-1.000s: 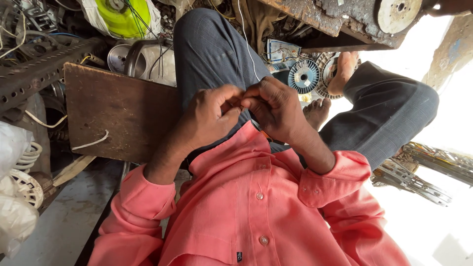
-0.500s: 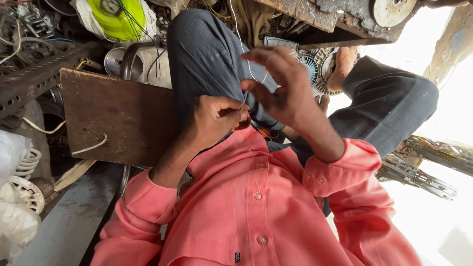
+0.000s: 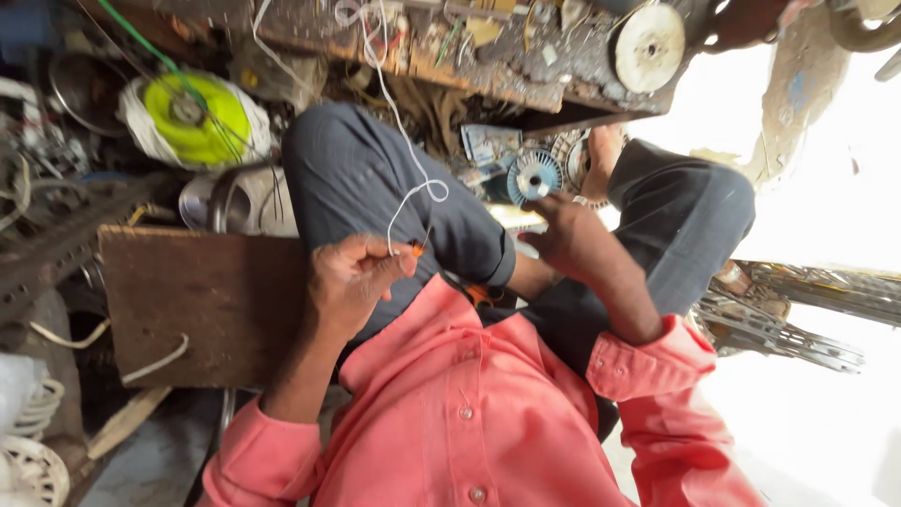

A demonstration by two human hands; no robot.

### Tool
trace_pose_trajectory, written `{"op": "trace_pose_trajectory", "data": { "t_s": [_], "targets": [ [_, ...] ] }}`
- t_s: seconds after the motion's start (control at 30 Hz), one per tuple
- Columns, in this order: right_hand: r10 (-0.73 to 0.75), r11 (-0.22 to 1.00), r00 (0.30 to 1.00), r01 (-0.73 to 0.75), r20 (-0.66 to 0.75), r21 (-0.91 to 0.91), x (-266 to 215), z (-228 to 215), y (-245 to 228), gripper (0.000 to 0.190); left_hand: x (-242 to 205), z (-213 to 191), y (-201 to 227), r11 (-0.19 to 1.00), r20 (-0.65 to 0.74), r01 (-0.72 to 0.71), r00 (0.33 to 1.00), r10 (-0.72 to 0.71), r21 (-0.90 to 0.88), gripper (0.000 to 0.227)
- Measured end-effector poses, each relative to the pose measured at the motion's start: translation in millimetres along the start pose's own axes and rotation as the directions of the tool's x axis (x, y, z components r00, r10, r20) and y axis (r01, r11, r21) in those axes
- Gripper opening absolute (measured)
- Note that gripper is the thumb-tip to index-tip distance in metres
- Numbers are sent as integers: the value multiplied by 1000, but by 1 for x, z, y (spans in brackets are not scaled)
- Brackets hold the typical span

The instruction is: The person sits on the ground winding copper wire by hand from a spool onto a small orange motor armature, turning the armature as they loop the wire around it. They then cut the wire with scissors and place the wound armature on a grinding wheel at the workbench.

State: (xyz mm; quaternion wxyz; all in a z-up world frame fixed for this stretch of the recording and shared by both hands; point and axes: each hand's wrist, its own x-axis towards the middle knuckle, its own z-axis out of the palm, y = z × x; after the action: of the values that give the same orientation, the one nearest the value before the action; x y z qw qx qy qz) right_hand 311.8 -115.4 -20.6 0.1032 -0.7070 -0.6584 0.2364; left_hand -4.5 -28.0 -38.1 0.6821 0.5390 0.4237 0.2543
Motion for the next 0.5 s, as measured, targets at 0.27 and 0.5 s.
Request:
{"op": "trace_pose_trajectory", "data": {
  "t_s": [0.27, 0.5],
  "targets": [
    [95, 995, 991, -91, 93, -44, 9, 1, 1, 48, 5, 0, -4, 899, -17, 80, 995, -97, -431, 24],
    [79, 997, 994, -79, 81, -8, 6, 8, 12, 45, 2, 3, 13, 862, -25, -5, 1000, -9, -506, 25]
  ]
}}
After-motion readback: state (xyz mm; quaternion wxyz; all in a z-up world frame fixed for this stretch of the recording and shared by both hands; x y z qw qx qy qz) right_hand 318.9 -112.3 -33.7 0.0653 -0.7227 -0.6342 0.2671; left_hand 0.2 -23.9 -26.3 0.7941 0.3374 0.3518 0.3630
